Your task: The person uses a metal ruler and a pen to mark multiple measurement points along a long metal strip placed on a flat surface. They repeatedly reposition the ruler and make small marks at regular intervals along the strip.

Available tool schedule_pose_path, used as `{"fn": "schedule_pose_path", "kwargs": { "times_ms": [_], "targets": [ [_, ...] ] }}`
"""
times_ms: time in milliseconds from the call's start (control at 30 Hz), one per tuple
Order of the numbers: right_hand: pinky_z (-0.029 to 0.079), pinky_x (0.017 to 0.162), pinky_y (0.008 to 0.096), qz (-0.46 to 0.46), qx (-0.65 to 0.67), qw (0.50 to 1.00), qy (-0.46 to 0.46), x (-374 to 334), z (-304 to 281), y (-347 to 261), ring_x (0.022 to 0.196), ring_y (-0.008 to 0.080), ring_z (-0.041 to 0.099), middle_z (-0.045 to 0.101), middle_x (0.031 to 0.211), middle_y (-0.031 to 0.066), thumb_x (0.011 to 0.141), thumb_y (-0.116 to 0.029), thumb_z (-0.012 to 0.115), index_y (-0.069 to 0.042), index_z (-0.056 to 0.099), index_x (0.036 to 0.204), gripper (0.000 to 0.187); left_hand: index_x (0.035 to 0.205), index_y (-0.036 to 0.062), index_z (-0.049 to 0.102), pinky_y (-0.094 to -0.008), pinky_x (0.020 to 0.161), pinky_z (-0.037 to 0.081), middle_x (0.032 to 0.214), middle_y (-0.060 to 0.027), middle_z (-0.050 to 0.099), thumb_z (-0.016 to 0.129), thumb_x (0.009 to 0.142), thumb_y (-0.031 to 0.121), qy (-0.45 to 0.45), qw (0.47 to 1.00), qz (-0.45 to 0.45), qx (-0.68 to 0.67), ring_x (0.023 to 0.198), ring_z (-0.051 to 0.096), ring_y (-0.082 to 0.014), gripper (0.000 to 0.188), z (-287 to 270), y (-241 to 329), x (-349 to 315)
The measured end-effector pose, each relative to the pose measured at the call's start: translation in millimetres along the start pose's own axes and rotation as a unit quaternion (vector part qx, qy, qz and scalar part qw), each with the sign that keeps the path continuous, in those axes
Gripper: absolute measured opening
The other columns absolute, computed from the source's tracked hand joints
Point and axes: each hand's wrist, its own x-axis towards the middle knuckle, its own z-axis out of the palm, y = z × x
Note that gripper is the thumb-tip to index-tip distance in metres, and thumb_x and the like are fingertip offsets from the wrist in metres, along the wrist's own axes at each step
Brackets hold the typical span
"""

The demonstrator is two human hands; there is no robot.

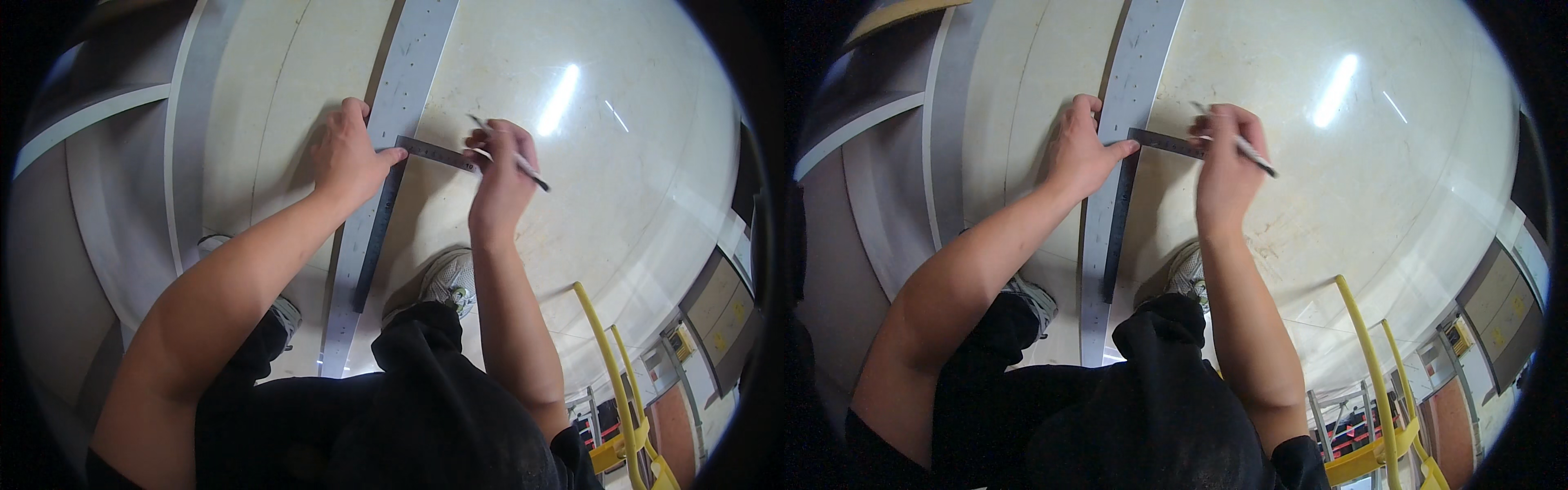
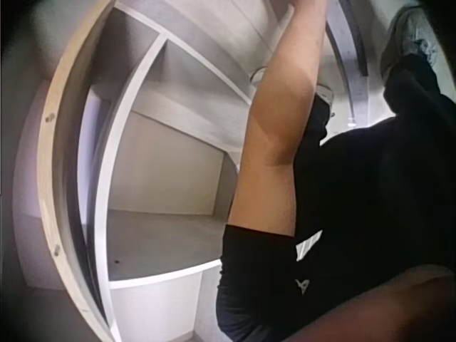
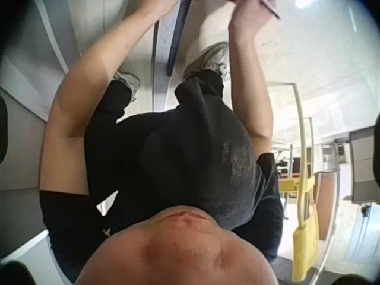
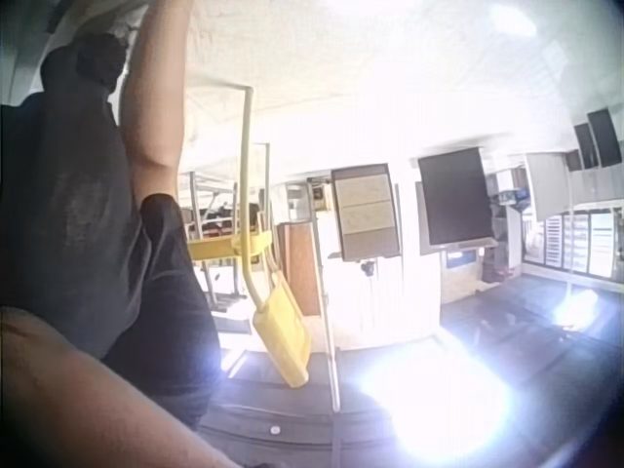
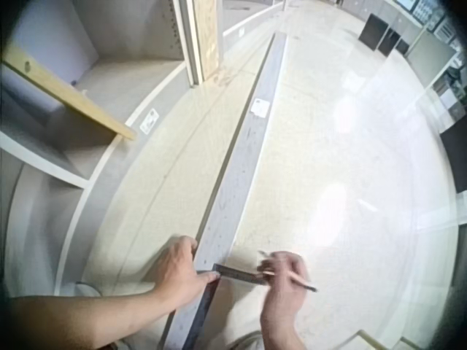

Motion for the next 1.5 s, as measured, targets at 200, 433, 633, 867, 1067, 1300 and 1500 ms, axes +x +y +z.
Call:
{"fn": "schedule_pose_path", "kwargs": {
  "times_ms": [200, 433, 633, 867, 1067, 1300, 1500],
  "targets": [
    [0.046, 0.062, 0.0218, -0.041, -0.131, 0.982, -0.131, -16, 22, 21, 0.068, 0.0061, 0.054, 0.065, 0.076, 0.0013, 0.089, -0.010, 0.073, -0.001, 0.061, 0.090, 0.015, 0.129, 0.0092, 0.045, -0.0529, 0.097, 0.043, 0.125, -0.0162, 0.057, 0.088, 0.074, 0.027, -0.026, 0.999, -0.042, -0.008, 0.121, 0.055, -0.0347, 0.072, 0, 8, 2],
    [0.048, 0.060, 0.0254, -0.032, -0.237, 0.963, -0.126, -14, 18, 33, 0.061, 0.0094, 0.055, 0.065, 0.069, 0.0054, 0.087, -0.012, 0.072, -0.001, 0.061, 0.088, 0.016, 0.130, 0.0081, 0.046, -0.0538, 0.097, 0.042, 0.126, -0.0165, 0.057, 0.088, 0.073, 0.024, -0.013, 0.997, -0.063, -0.030, 0.119, 0.056, -0.0348, 0.072, 1, 9, 3],
    [0.049, 0.061, 0.0244, -0.035, -0.227, 0.966, -0.120, -14, 20, 34, 0.063, 0.0083, 0.057, 0.067, 0.071, 0.0059, 0.087, -0.012, 0.072, -0.001, 0.062, 0.088, 0.016, 0.129, 0.0089, 0.046, -0.0530, 0.099, 0.041, 0.125, -0.0161, 0.057, 0.088, 0.074, 0.024, -0.036, 0.997, -0.070, -0.019, 0.121, 0.055, -0.0338, 0.071, -3, 13, 2],
    [0.050, 0.062, 0.0247, -0.028, -0.230, 0.965, -0.125, -12, 20, 34, 0.064, 0.0084, 0.057, 0.067, 0.072, 0.0064, 0.087, -0.013, 0.073, 0.000, 0.062, 0.088, 0.017, 0.128, 0.0095, 0.046, -0.0539, 0.099, 0.040, 0.125, -0.0158, 0.057, 0.088, 0.073, 0.025, -0.039, 0.996, -0.076, -0.019, 0.121, 0.055, -0.0337, 0.070, -4, 14, 3],
    [0.049, 0.062, 0.0252, -0.046, -0.236, 0.963, -0.122, -12, 19, 39, 0.063, 0.0096, 0.057, 0.067, 0.072, 0.0067, 0.087, -0.015, 0.073, 0.000, 0.062, 0.088, 0.019, 0.128, 0.0099, 0.046, -0.0551, 0.099, 0.040, 0.126, -0.0156, 0.056, 0.088, 0.073, 0.024, -0.029, 0.997, -0.070, -0.023, 0.122, 0.054, -0.0342, 0.071, -2, 12, 2],
    [0.050, 0.062, 0.0256, -0.036, -0.245, 0.962, -0.115, -14, 18, 36, 0.063, 0.0104, 0.058, 0.068, 0.073, 0.0074, 0.088, -0.015, 0.074, 0.000, 0.062, 0.088, 0.019, 0.128, 0.0104, 0.045, -0.0556, 0.099, 0.038, 0.127, -0.0160, 0.054, 0.088, 0.073, 0.024, -0.030, 0.997, -0.065, -0.028, 0.123, 0.052, -0.0346, 0.070, -1, 12, 1],
    [0.050, 0.062, 0.0255, -0.051, -0.249, 0.961, -0.113, -16, 20, 36, 0.064, 0.0105, 0.058, 0.068, 0.073, 0.0075, 0.088, -0.015, 0.075, -0.001, 0.062, 0.087, 0.019, 0.127, 0.0108, 0.044, -0.0557, 0.099, 0.038, 0.127, -0.0161, 0.053, 0.087, 0.074, 0.024, -0.031, 0.997, -0.065, -0.027, 0.124, 0.052, -0.0344, 0.070, -2, 11, 1]
  ]
}}
